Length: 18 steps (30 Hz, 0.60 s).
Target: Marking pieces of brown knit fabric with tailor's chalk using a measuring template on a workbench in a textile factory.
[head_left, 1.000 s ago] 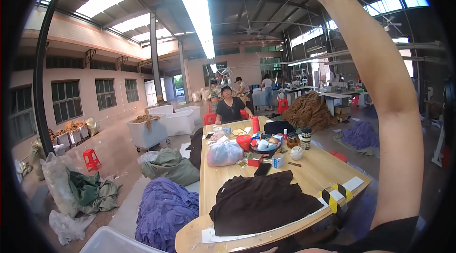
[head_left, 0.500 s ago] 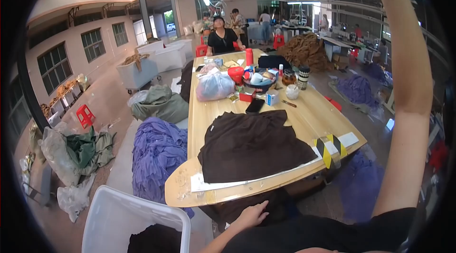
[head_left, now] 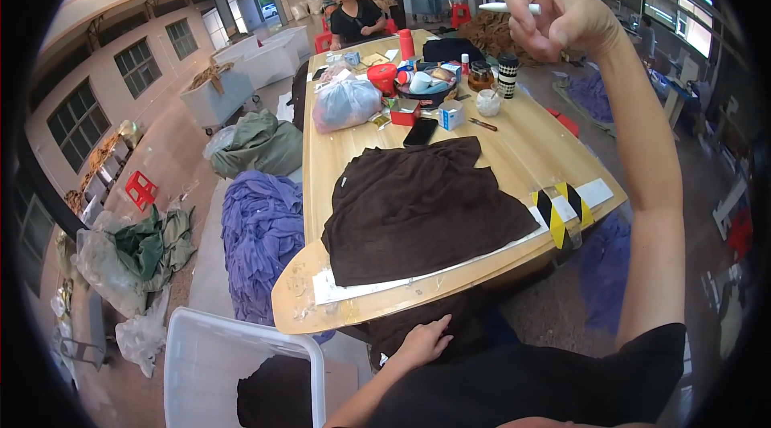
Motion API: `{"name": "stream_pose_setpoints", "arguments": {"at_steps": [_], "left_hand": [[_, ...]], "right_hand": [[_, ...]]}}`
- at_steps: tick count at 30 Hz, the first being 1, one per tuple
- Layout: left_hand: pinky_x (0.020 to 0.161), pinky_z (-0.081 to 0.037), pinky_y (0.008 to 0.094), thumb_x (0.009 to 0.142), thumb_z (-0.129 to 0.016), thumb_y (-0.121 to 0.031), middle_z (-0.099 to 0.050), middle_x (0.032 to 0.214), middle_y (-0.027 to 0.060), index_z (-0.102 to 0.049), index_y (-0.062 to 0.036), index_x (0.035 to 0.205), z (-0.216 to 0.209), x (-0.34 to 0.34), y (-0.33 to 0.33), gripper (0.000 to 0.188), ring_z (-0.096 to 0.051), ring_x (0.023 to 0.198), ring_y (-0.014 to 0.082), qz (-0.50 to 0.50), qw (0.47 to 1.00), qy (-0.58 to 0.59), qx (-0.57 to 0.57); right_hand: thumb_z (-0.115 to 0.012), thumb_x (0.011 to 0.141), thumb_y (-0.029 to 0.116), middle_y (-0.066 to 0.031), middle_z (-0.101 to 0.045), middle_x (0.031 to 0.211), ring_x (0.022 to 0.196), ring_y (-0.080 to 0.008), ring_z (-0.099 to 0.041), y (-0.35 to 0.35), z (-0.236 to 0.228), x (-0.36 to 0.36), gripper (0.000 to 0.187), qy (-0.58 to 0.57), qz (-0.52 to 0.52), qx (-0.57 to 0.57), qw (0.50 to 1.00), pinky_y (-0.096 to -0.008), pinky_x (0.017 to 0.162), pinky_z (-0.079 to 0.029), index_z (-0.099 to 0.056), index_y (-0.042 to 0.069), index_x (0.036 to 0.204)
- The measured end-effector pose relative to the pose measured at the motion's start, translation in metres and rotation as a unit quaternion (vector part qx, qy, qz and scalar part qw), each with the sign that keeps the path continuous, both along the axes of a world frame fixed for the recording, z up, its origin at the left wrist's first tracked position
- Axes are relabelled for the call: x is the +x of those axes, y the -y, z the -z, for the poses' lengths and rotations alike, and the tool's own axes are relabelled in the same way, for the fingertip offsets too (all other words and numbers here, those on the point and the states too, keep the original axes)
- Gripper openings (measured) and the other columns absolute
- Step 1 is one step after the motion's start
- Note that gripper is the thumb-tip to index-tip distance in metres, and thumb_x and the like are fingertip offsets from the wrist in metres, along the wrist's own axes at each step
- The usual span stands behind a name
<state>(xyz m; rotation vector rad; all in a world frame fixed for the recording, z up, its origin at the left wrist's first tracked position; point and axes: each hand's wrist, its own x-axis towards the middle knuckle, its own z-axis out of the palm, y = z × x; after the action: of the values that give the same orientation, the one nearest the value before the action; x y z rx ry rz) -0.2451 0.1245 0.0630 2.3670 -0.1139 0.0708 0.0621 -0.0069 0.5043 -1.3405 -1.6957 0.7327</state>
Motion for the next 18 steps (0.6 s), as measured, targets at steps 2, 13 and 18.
{"name": "stream_pose_setpoints", "arguments": {"at_steps": [2,13,18], "left_hand": [[0.070,-0.050,0.0395,0.082,-0.060,-0.015,-0.063,0.093,0.0201,-0.045,0.0007,0.122,0.003,-0.001,0.000,0.046,-0.062,0.081,0.0337,-0.003,1.000,-0.002,-0.003],[0.071,-0.050,0.0404,0.082,-0.059,-0.016,-0.062,0.094,0.0181,-0.044,0.0001,0.123,-0.001,-0.007,-0.002,0.047,-0.062,0.081,0.0330,0.000,0.999,-0.042,-0.013],[0.070,-0.048,0.0421,0.081,-0.060,-0.015,-0.061,0.090,0.0198,-0.045,0.0012,0.122,-0.016,0.018,-0.007,0.046,-0.060,0.078,0.0353,0.034,0.997,-0.060,-0.026]], "right_hand": [[-0.076,0.063,0.027,-0.0015,-0.054,0.063,0.050,-0.0077,-0.048,-0.001,0.013,0.012,0.037,0.009,0.006,-0.021,1.000,-0.0192,0.044,-0.038,-0.050,0.007,0.080],[-0.080,0.065,0.029,-0.0042,-0.054,0.059,0.048,-0.0113,-0.048,0.010,0.110,0.053,0.040,-0.126,0.047,-0.033,0.990,-0.0233,0.043,-0.038,-0.050,0.007,0.079],[-0.066,0.081,0.019,0.0000,-0.053,0.065,0.054,-0.0073,-0.048,0.032,0.181,0.093,0.020,-0.175,0.070,-0.026,0.982,-0.0207,0.050,-0.038,-0.052,0.009,0.090]]}}
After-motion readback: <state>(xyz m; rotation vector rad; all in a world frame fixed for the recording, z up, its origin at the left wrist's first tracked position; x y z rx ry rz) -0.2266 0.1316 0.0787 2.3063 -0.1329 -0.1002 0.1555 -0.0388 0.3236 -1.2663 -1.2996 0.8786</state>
